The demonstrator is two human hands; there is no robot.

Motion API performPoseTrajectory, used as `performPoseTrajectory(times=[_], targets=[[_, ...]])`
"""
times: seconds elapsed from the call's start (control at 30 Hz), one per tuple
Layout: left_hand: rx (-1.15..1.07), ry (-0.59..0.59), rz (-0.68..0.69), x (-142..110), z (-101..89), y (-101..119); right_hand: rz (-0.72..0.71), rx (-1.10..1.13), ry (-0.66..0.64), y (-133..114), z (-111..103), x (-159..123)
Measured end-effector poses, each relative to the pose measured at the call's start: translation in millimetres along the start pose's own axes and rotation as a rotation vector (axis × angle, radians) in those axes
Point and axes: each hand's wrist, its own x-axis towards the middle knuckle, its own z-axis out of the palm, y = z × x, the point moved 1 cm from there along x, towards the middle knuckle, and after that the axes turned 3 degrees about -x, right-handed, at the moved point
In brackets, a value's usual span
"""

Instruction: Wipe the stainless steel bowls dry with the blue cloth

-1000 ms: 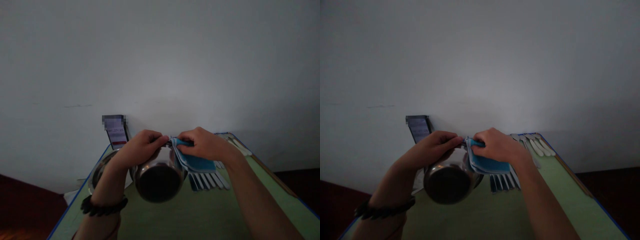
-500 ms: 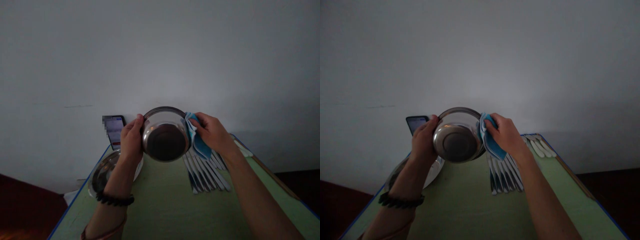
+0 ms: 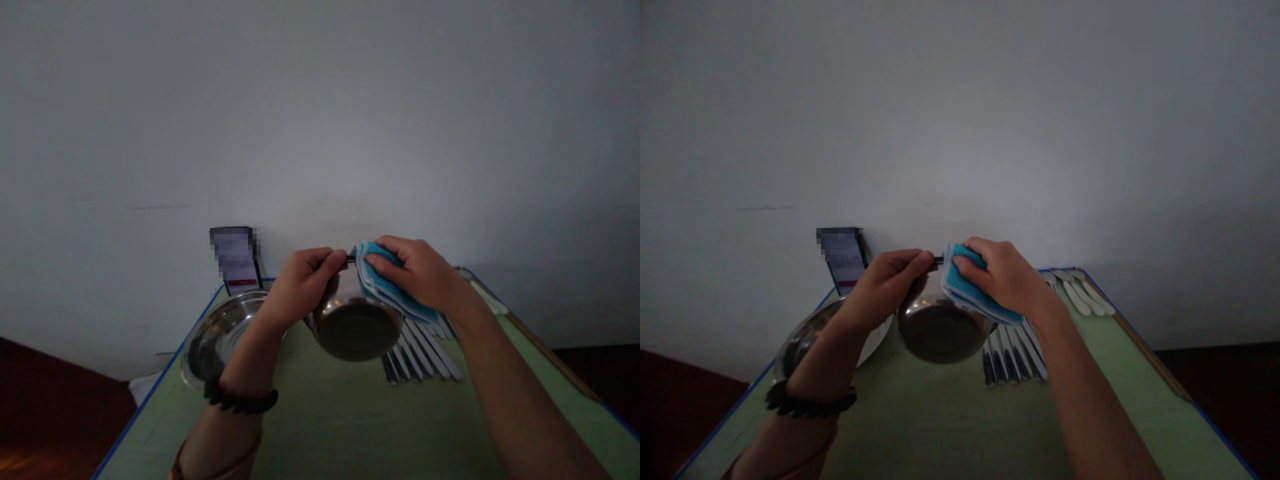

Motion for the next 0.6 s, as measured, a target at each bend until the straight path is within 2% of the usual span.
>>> performPoseTrajectory(times=[0.17, 0.2, 0.27, 0.33, 0.37, 0.5, 0.53, 0.6], targets=[[-0.425, 0.38, -0.021, 7.2, -0.2, -10.0, 0.066, 0.188, 0.228, 18.0, -1.5, 0.0], [-0.505, 0.429, -0.04, 8.0, -0.8, -10.7, 0.086, 0.248, 0.25, 21.1, -1.2, 0.0], [-0.594, 0.453, -0.095, 8.1, -3.2, -9.0, 0.128, 0.351, 0.253, 25.5, -0.6, 0.0], [-0.575, 0.398, -0.143, 5.6, -6.5, -4.5, 0.149, 0.398, 0.231, 27.0, -1.3, -0.3], [-0.531, 0.325, -0.167, 3.7, -7.9, -2.0, 0.147, 0.39, 0.207, 26.6, -2.0, -0.5], [-0.257, -0.132, -0.234, -4.0, -6.2, 2.7, 0.092, 0.256, -0.041, 17.6, -1.0, -1.1], [-0.203, -0.211, -0.238, -5.0, -4.8, 2.2, 0.078, 0.231, -0.103, 14.3, 0.7, -0.9], [-0.113, -0.273, -0.213, -5.3, -2.7, 0.9, 0.046, 0.2, -0.176, 8.1, 5.4, -0.1]])
